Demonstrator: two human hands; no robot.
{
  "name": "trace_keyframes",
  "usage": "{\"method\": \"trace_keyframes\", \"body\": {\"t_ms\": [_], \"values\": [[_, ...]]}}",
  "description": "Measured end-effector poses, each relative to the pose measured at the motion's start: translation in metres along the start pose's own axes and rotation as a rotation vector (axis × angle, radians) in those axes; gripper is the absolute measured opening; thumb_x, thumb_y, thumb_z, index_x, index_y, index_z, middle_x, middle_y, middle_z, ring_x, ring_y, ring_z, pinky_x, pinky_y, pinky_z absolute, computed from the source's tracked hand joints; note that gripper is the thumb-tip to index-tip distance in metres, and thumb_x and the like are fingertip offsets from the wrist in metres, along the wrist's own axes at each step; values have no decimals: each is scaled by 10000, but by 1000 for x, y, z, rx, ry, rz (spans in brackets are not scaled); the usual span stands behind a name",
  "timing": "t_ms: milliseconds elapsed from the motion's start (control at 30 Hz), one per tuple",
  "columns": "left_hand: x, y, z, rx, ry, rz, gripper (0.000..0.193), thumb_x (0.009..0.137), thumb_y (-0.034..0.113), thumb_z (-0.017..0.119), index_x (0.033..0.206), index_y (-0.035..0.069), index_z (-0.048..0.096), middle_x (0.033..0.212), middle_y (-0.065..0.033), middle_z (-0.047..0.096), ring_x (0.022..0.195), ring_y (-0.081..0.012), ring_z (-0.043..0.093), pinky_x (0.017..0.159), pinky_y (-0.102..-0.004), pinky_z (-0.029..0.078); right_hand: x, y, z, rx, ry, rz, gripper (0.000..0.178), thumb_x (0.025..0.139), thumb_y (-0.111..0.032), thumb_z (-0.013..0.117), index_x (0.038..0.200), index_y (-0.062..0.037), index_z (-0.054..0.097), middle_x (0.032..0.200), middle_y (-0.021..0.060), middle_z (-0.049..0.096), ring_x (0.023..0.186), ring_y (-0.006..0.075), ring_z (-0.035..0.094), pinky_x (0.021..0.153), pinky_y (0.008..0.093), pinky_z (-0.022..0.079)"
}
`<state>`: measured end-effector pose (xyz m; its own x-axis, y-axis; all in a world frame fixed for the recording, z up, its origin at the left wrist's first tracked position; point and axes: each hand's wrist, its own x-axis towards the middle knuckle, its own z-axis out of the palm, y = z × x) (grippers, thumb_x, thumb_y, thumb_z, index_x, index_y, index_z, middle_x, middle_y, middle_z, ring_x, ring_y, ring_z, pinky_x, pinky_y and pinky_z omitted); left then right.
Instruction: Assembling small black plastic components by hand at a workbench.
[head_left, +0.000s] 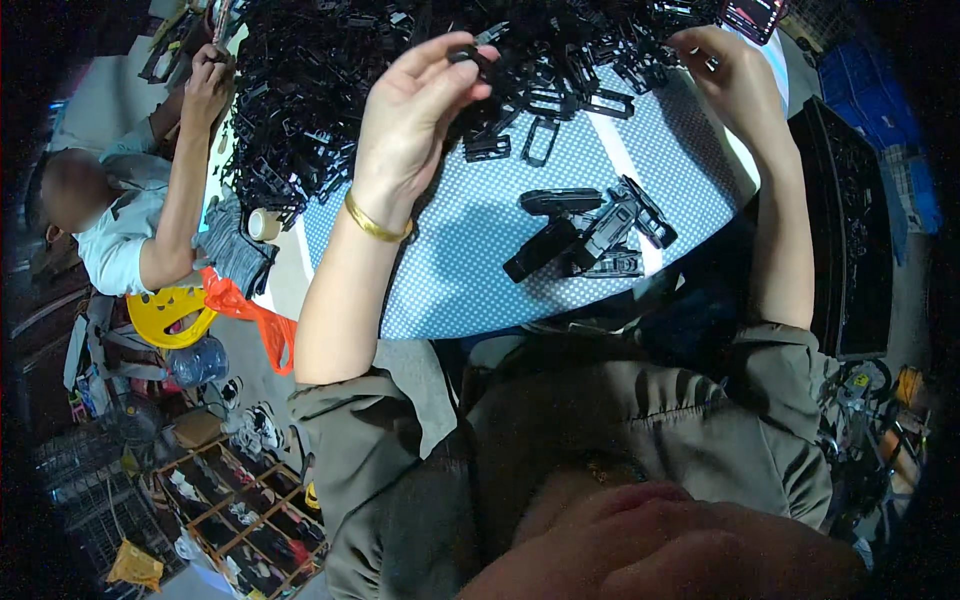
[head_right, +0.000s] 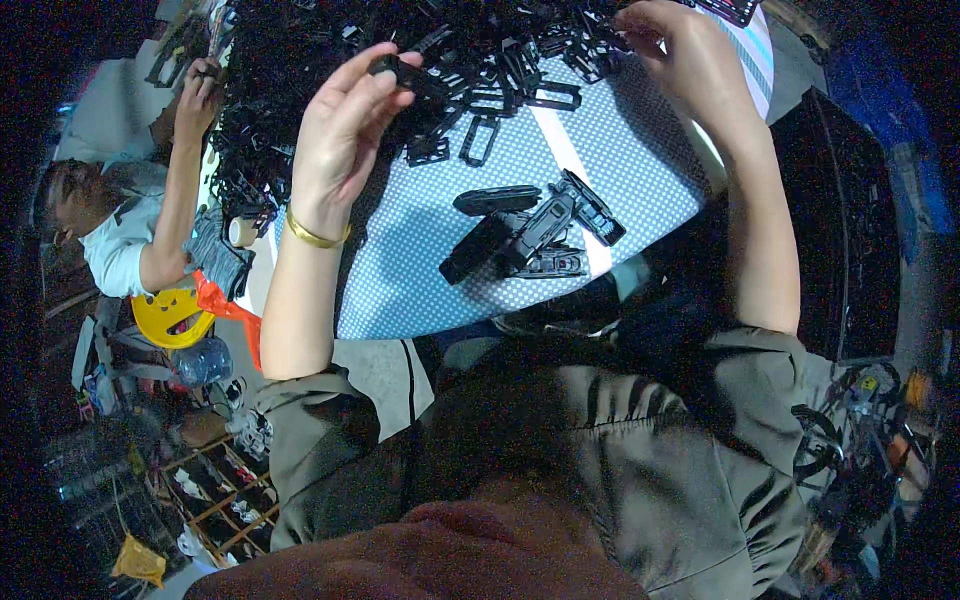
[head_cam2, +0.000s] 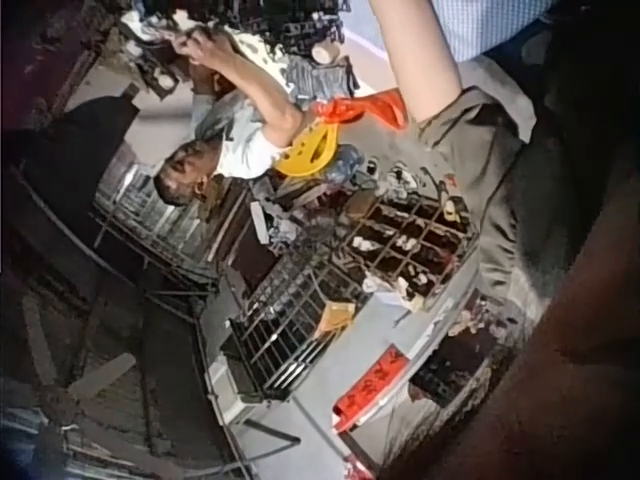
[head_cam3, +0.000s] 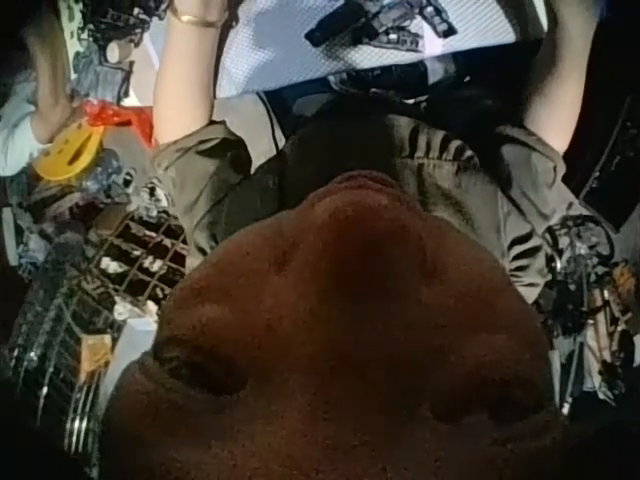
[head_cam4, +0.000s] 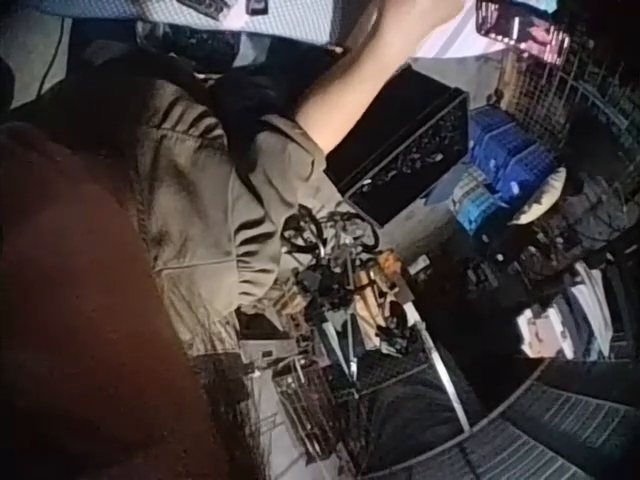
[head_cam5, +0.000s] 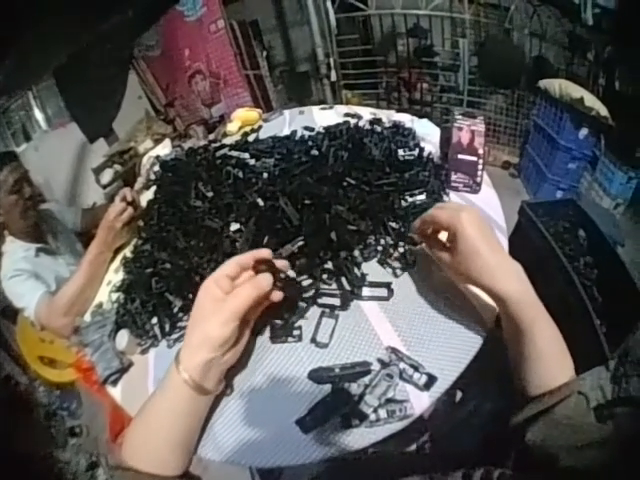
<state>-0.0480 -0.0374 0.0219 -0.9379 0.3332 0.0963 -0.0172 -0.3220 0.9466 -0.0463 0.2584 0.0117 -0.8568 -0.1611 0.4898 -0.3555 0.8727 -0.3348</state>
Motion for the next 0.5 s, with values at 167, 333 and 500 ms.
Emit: {"method": "trace_keyframes", "body": {"t_ms": [167,333,500], "values": [[-15,-8,15,13,-12,-91,315,807,16,559,1107,-20,470,912,-101,569,834,-165,605,771,-235,507,0,-3,14,-37,-115,-199,211,754,-118,621,959,-68,618,903,70,603,742,185,603,621,281,512],[-17,-8,23,34,-44,-173,305,814,8,547,1101,-29,448,888,-112,585,799,-172,619,755,-230,512,-1,-7,28,-261,-58,-236,276,720,-282,659,858,-46,620,777,74,570,656,216,571,570,305,478],[-19,-14,24,57,-51,-156,305,809,-15,535,1075,-43,389,875,-148,599,806,-185,625,757,-231,508,-4,-28,24,-256,-86,-243,139,716,-132,639,802,-25,623,809,71,564,797,228,545,677,336,463]]}}
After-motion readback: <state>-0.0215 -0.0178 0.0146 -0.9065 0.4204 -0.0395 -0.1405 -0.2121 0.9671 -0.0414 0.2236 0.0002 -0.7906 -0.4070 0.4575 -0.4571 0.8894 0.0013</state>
